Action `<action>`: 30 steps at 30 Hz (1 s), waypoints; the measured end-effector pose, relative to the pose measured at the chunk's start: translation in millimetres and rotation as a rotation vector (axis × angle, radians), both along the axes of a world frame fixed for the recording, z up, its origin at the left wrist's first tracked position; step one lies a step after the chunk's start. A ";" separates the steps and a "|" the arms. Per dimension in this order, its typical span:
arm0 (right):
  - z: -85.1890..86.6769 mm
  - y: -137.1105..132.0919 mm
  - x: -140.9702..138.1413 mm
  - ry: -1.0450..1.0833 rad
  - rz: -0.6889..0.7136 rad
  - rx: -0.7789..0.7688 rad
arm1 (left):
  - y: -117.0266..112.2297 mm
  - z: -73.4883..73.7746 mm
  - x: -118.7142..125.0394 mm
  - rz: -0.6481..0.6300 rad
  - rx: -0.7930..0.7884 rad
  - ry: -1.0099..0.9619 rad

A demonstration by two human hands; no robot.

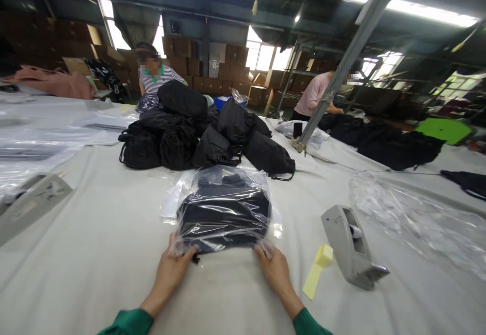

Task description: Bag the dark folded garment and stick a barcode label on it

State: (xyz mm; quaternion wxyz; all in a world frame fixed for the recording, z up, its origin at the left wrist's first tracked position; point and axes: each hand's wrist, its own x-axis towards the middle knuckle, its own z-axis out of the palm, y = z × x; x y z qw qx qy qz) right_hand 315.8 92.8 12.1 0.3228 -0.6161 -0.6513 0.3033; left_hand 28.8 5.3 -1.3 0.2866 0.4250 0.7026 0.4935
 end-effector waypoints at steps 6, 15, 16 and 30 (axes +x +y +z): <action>24.6 30.0 -38.5 -0.007 0.059 0.092 | 45.3 25.8 -9.1 0.022 0.073 0.073; 76.2 -10.3 10.5 -0.023 0.068 0.049 | 0.6 62.4 -36.8 0.067 0.016 0.038; 81.1 -11.9 13.5 -0.016 0.051 0.047 | -4.3 64.1 -39.1 0.075 0.021 0.019; -5.5 -140.8 11.3 0.567 -0.077 -0.707 | -78.7 2.2 -1.8 0.033 -0.047 -0.035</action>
